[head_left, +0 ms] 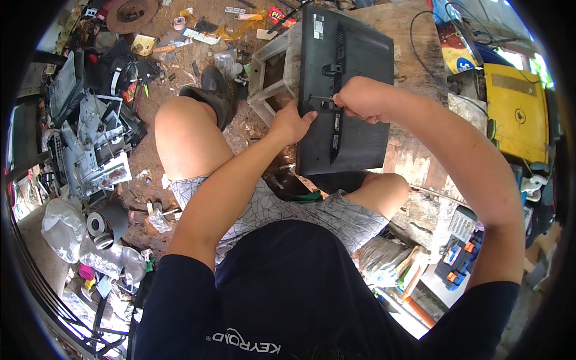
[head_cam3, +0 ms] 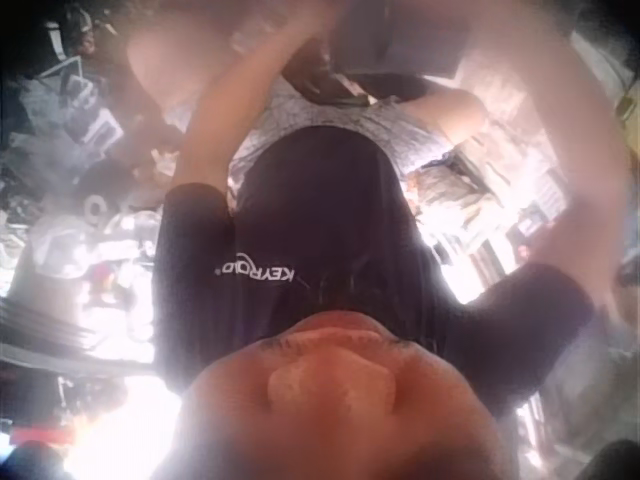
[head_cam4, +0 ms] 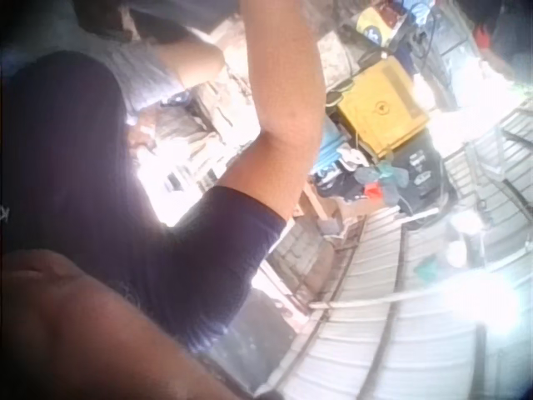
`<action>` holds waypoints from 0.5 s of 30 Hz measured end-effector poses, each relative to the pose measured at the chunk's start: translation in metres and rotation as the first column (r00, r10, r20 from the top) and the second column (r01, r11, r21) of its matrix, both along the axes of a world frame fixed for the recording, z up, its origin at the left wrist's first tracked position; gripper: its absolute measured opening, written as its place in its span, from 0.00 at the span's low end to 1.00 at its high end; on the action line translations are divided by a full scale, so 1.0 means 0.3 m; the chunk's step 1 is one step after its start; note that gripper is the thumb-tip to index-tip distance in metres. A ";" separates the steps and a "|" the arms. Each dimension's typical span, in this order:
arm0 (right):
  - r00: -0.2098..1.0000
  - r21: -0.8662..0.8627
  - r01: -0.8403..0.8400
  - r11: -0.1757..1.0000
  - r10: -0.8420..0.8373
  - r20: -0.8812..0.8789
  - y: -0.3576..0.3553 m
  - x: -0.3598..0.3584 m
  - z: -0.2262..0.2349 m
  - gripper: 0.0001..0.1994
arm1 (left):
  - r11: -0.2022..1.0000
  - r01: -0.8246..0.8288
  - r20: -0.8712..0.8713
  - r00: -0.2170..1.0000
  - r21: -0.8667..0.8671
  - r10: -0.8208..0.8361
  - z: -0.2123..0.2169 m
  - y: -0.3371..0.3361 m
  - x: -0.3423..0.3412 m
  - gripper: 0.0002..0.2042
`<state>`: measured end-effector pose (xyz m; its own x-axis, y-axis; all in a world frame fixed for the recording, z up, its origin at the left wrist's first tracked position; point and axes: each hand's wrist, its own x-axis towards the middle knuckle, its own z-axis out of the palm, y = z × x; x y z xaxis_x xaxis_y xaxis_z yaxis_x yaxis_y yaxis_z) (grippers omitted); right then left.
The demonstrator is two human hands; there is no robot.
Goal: The person disassembles an electronic monitor using a screwdriver and a hammer, removing the back casing, the internal frame, and the screen panel.
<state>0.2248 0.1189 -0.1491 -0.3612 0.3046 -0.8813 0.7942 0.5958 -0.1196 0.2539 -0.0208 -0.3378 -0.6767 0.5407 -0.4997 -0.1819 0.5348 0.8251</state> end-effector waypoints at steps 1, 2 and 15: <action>1.000 0.018 -0.019 1.000 0.019 0.007 -0.004 -0.003 -0.010 0.12 | 1.000 -0.006 0.013 1.000 0.010 0.006 -0.003 -0.001 0.002 0.32; 0.999 0.037 -0.038 0.999 0.037 0.017 -0.006 -0.005 -0.019 0.12 | 0.999 -0.014 0.022 1.000 0.031 0.013 -0.005 -0.001 0.005 0.32; 0.602 0.338 -0.774 0.535 0.788 0.132 -0.080 -0.014 0.009 0.10 | 0.996 -0.026 -0.008 1.000 0.081 0.027 -0.015 -0.004 0.012 0.30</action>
<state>0.2207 0.0949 -0.1464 -0.6260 0.1478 -0.7657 -0.0069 0.9808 0.1950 0.2575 -0.0220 -0.3423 -0.6956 0.5611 -0.4487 -0.1873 0.4613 0.8673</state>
